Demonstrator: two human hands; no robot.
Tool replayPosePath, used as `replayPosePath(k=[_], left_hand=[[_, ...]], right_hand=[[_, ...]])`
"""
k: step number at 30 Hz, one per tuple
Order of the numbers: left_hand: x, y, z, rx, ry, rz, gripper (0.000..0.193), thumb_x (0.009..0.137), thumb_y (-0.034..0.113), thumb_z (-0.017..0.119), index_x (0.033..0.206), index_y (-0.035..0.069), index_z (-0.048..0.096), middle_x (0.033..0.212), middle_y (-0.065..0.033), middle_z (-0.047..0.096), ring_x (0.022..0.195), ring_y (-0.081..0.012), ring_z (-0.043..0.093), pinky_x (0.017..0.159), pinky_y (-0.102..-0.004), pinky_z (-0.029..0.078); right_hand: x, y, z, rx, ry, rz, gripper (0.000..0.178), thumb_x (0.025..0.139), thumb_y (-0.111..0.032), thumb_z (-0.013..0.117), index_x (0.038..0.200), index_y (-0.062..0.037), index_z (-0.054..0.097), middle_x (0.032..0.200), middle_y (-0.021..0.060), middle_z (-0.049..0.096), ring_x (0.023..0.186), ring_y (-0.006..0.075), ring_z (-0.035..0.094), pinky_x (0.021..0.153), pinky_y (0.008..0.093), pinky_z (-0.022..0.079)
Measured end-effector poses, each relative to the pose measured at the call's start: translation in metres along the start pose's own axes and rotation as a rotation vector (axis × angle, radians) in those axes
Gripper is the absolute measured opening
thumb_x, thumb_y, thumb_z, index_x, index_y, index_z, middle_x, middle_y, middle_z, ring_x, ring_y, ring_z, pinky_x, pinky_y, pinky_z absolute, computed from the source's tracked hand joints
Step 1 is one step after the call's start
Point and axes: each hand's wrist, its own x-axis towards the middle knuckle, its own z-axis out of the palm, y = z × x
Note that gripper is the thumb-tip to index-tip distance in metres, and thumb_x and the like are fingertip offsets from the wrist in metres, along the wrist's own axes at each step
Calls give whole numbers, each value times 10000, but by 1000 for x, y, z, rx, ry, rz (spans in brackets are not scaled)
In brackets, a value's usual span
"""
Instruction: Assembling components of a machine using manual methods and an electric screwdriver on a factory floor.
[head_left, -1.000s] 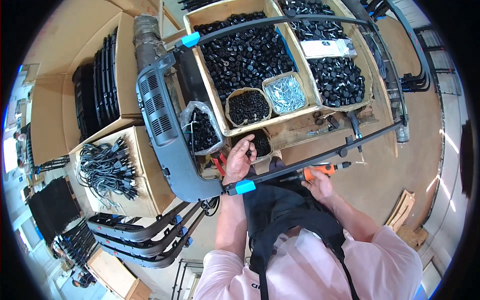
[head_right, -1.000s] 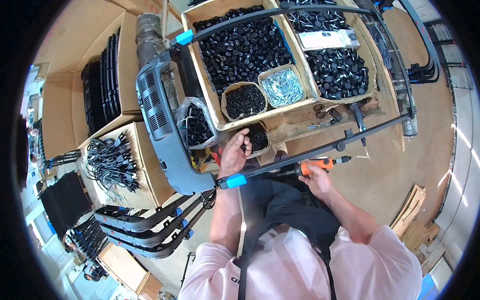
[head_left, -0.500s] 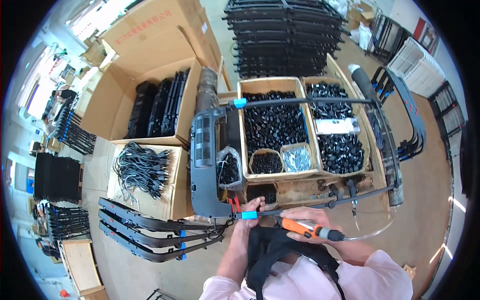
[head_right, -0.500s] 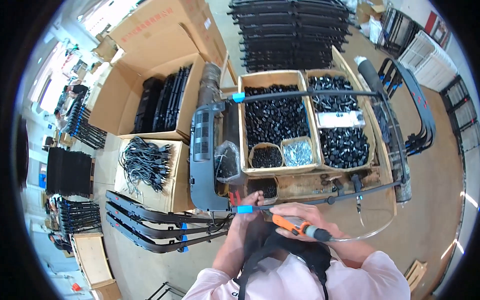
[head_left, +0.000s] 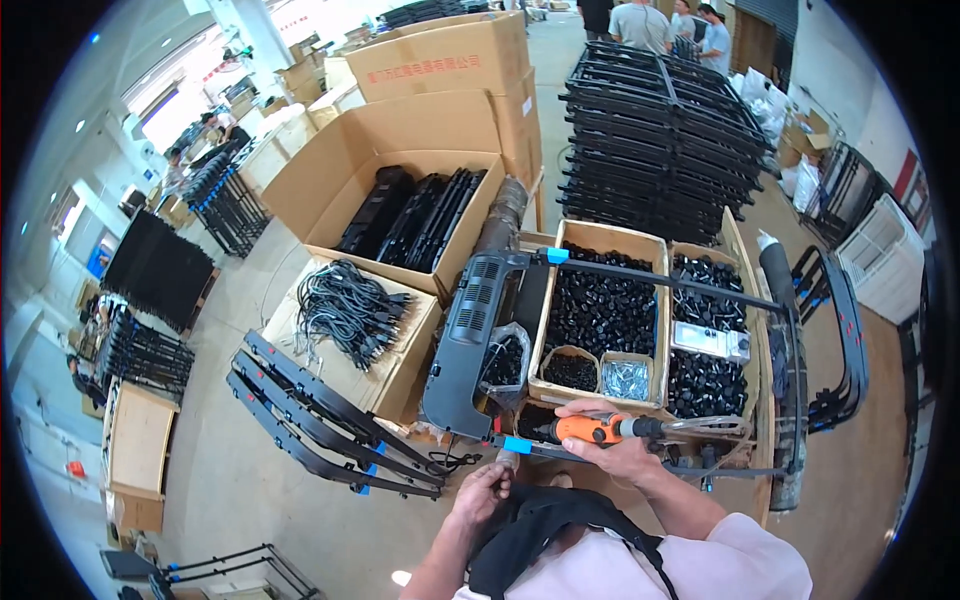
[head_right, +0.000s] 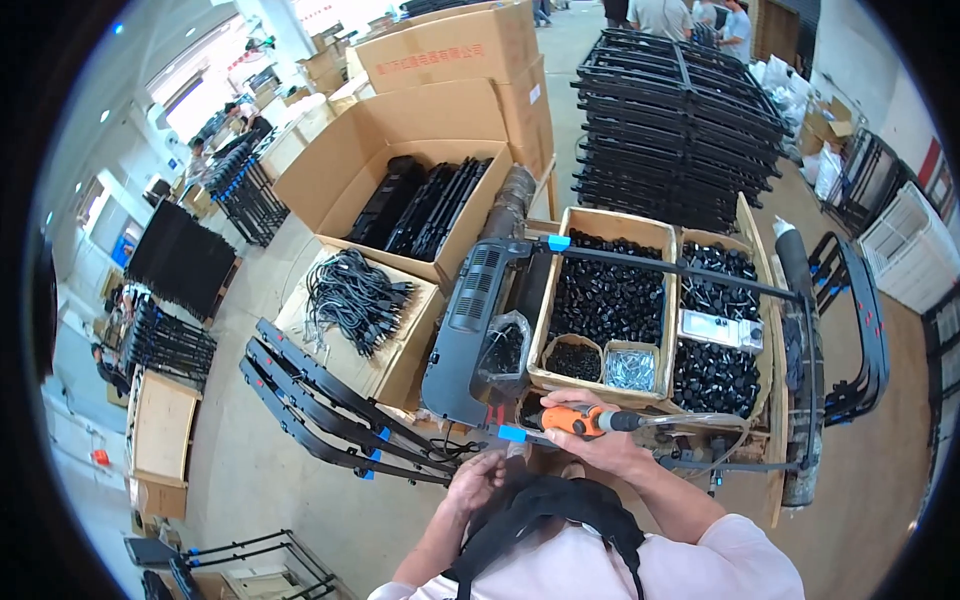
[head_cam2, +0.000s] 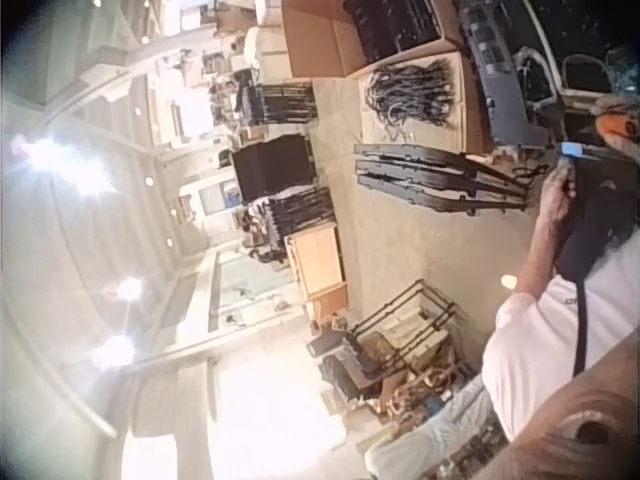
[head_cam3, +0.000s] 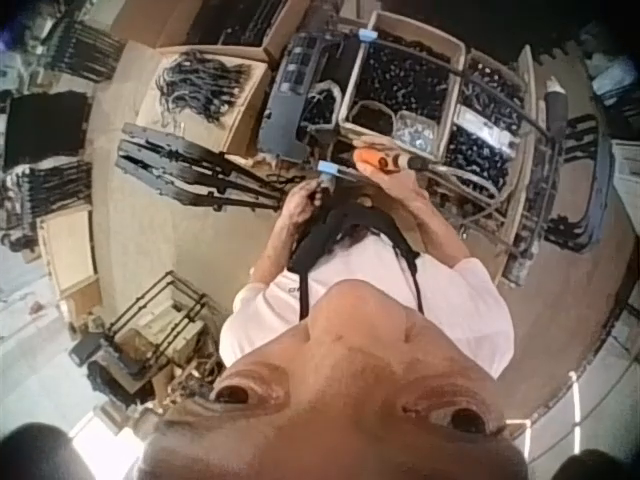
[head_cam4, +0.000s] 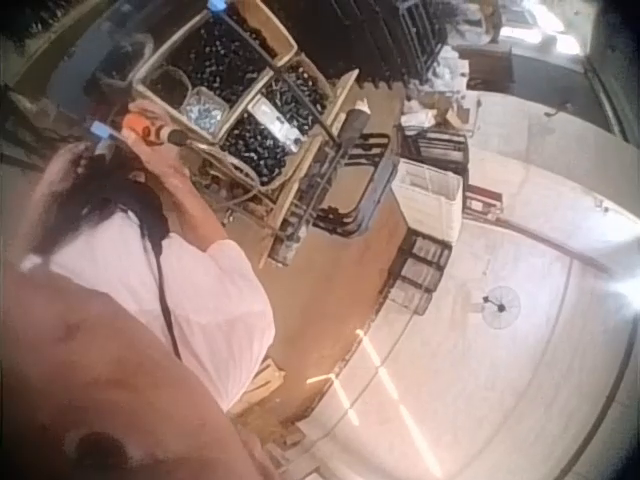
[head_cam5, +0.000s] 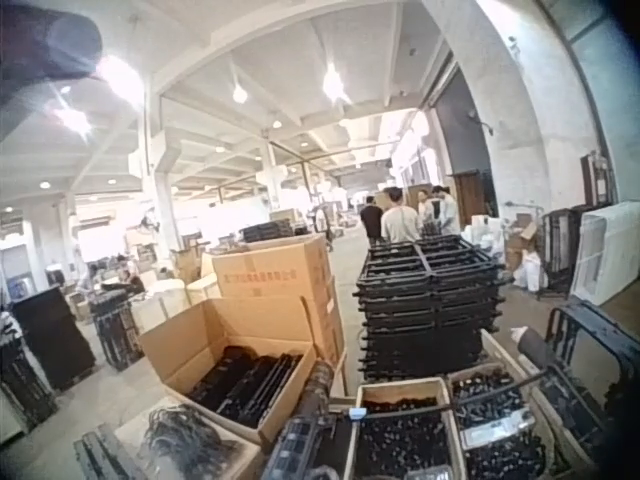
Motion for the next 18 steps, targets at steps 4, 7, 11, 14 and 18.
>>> replayPosePath(k=[4,7,11,14,18], left_hand=[[-21,37,28,-40,14,94,268,1115,311,572,1070,55,635,842,21,546,711,-83,511,562,-235,395],[-11,61,47,-132,-8,107,325,1126,390,535,991,100,594,777,39,496,644,-72,439,514,-231,339],[26,95,67,-280,-62,99,307,1129,383,529,1066,99,624,809,52,525,674,-85,470,551,-240,373],[55,121,76,-454,-153,96,290,1121,353,554,1151,78,641,850,36,555,701,-103,500,562,-243,403],[85,151,73,-542,-176,57,274,1108,334,586,1175,74,641,854,29,566,713,-108,524,564,-241,430]], right_hand=[[18,2,5,285,79,-3,521,903,-50,808,1365,-42,566,1307,142,698,1200,214,672,1069,392,540],[34,3,11,311,111,-88,546,898,-28,799,1380,-25,541,1325,176,690,1248,246,661,1089,423,539],[58,-2,25,325,128,-125,560,907,-18,774,1400,-3,509,1338,202,679,1271,277,655,1104,432,530],[81,-6,36,237,143,-118,554,915,-27,769,1400,4,503,1342,203,674,1263,271,654,1107,421,524],[117,-5,56,173,163,-93,545,919,-26,765,1398,1,505,1335,200,677,1253,263,657,1100,418,528]])
